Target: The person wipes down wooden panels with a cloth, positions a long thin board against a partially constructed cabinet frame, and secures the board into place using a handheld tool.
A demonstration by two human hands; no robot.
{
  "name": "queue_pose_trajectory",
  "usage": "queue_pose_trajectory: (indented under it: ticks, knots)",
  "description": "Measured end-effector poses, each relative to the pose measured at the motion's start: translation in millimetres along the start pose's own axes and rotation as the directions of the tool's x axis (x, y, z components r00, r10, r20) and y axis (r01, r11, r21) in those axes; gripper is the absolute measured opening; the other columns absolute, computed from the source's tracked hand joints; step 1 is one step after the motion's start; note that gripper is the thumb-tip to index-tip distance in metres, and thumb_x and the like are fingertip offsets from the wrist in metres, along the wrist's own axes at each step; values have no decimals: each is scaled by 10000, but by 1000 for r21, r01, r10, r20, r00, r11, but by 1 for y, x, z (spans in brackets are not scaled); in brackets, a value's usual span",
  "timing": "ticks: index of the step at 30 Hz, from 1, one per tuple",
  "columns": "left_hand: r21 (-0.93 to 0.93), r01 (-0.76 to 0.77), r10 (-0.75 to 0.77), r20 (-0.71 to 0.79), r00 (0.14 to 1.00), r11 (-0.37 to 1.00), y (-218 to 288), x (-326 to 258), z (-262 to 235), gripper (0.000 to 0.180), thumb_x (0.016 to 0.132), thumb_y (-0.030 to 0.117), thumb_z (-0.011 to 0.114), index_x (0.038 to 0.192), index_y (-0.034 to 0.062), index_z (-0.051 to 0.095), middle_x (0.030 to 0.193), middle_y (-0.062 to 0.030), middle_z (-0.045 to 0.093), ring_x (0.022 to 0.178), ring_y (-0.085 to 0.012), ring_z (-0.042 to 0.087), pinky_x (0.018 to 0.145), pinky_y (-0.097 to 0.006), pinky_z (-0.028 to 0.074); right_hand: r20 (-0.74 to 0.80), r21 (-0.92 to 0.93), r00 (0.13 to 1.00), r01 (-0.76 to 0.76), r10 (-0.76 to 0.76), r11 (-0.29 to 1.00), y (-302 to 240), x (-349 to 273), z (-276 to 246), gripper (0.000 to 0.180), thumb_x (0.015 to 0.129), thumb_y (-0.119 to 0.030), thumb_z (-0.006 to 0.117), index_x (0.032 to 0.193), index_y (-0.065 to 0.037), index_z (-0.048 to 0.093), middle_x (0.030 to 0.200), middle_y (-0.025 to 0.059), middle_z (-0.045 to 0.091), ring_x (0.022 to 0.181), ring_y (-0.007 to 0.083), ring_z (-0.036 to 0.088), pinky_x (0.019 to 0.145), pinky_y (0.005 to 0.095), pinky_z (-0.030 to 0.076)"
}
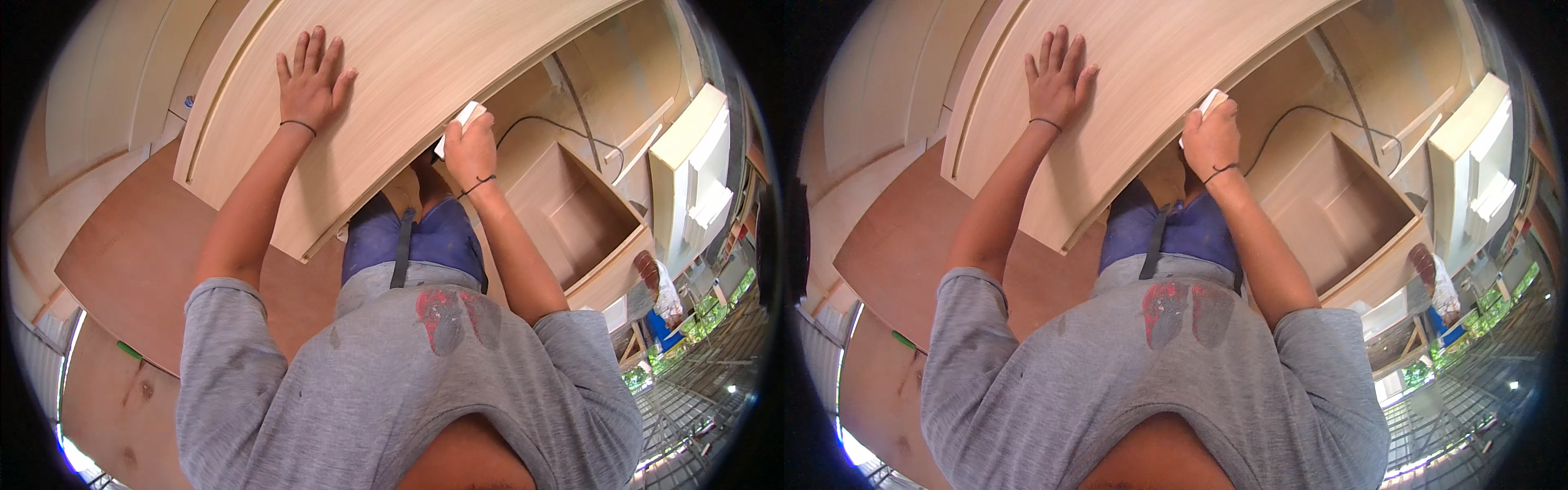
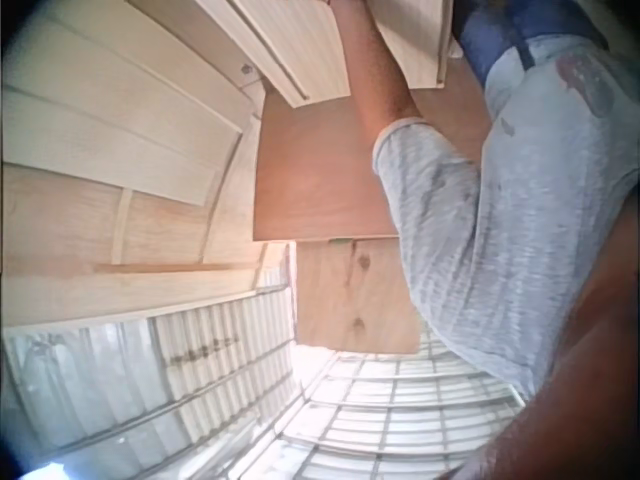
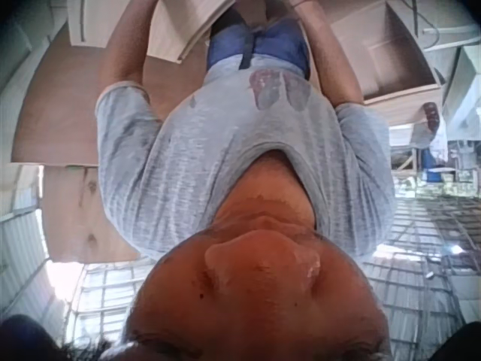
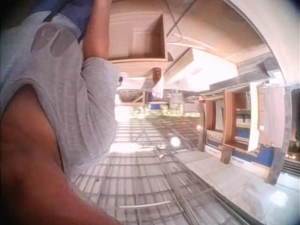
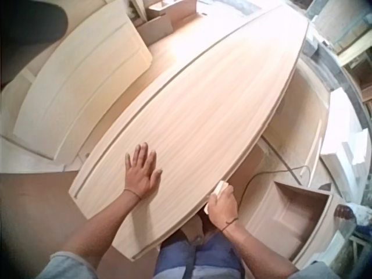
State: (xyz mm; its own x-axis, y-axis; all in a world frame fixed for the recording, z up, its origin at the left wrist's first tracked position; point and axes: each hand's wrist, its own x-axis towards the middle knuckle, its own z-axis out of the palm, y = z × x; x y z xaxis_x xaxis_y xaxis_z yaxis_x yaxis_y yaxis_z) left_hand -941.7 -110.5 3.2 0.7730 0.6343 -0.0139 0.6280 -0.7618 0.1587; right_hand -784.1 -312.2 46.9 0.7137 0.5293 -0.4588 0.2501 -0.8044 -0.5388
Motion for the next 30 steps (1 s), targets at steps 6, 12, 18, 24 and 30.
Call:
queue_pose_trajectory:
  ticks: [6,12,18,24,30]
  knots:
    - [-76,5,-3,30,1000,997,9,2,-16,555,885,372,429,1347,70,372,1454,-173,257,1361,-341,190,1081,-550,109,32,8,999,-20,20,1000,-12,-69,47,382,826,-199,504,947,132,359,851,339,558,767,461,586,688,483,489]
    - [-317,-76,50,-89,995,946,-16,-2,10,579,892,404,404,1370,84,336,1456,-165,257,1363,-310,199,1088,-537,113,62,61,998,-25,21,998,-20,-129,92,389,826,-220,494,963,122,369,886,349,556,828,478,571,748,495,469]
    - [-343,-228,219,-66,974,911,-66,-134,14,476,907,380,435,1335,175,416,1461,-47,289,1358,-220,231,1074,-548,120,54,55,998,-48,45,997,-1,-121,93,419,817,-256,468,992,115,384,904,354,572,862,479,573,786,497,456]
    - [-101,-135,134,-23,991,986,-83,-196,-6,468,912,395,419,1326,177,428,1458,-29,297,1356,-223,234,1066,-556,137,-11,-7,997,-74,74,997,-29,-152,116,433,809,-242,449,983,148,378,911,362,567,876,466,576,796,478,457]
    - [-13,-121,121,9,993,993,-76,-194,-9,473,929,440,341,1344,222,401,1462,-1,278,1360,-197,209,1074,-563,136,39,81,997,-63,60,995,-33,-213,156,372,807,-192,469,932,146,378,899,381,545,847,492,558,775,489,445]
